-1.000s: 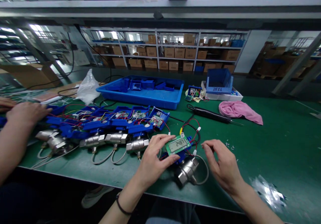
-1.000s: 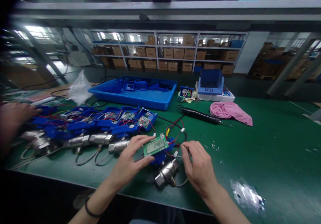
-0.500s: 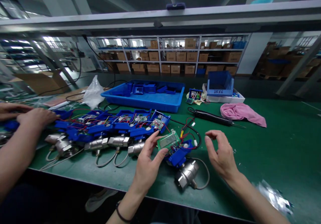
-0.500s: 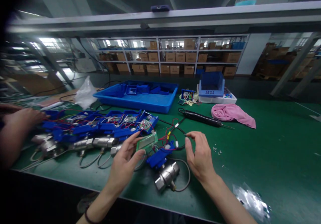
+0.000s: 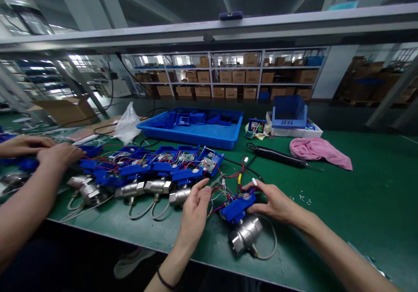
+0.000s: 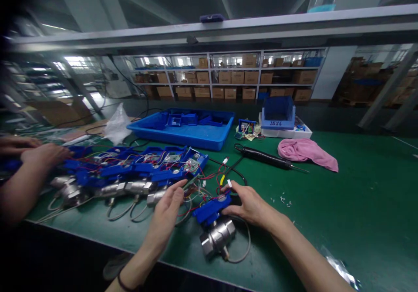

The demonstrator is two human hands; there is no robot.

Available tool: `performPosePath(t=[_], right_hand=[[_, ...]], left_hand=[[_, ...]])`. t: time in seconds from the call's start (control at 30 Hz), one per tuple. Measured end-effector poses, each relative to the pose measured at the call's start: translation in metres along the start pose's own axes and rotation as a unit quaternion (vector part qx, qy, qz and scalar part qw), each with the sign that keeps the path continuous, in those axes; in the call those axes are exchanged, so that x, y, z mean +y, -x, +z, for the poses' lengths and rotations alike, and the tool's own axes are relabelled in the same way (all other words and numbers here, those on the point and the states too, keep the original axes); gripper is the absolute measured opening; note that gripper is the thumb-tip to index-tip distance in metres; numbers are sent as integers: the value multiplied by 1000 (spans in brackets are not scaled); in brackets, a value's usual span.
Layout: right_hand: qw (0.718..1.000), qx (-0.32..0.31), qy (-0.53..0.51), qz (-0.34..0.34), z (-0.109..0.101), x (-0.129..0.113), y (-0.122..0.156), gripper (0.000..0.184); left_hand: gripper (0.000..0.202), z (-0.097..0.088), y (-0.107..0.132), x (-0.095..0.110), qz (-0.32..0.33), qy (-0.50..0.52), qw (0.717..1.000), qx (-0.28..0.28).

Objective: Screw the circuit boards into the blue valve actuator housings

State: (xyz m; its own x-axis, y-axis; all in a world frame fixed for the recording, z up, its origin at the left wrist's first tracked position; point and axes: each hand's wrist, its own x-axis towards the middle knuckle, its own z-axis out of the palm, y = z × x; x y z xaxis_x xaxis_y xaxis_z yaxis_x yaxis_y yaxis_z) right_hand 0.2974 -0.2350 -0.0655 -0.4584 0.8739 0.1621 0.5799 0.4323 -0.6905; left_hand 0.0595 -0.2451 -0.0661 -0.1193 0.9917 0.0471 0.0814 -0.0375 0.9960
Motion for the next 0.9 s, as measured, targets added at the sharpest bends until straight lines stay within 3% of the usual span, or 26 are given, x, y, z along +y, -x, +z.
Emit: performPosePath(t=[0.13,0.3,0.4,0.53,0.6,0.73,0.9], right_hand=[[999,0,-17,49,0,-3,17,48],[996,35,52,71,-5,-8,68,37],[983,122,127,42,-19,-20,87,30],[919,337,198,-48,-35,-29,62,17],[909,321,250,-87,-36,-20,37,30],[925,218,293,-100,-23,13,3,47],[900,253,340,-106,-1,41,-1,43]], left_hand=[[52,10,-5,3,0,-19,999,-49],[46,34,-16,7,21,-47,992,-112],[45,50,-24,10,33,-60,988,-135],[45,65,-37,11,48,-46,982,-175],[44,68,-42,11,54,-40,981,-184],[43,69,-48,12,47,-42,977,-202],[46,70,-53,17,67,-131,965,-218]])
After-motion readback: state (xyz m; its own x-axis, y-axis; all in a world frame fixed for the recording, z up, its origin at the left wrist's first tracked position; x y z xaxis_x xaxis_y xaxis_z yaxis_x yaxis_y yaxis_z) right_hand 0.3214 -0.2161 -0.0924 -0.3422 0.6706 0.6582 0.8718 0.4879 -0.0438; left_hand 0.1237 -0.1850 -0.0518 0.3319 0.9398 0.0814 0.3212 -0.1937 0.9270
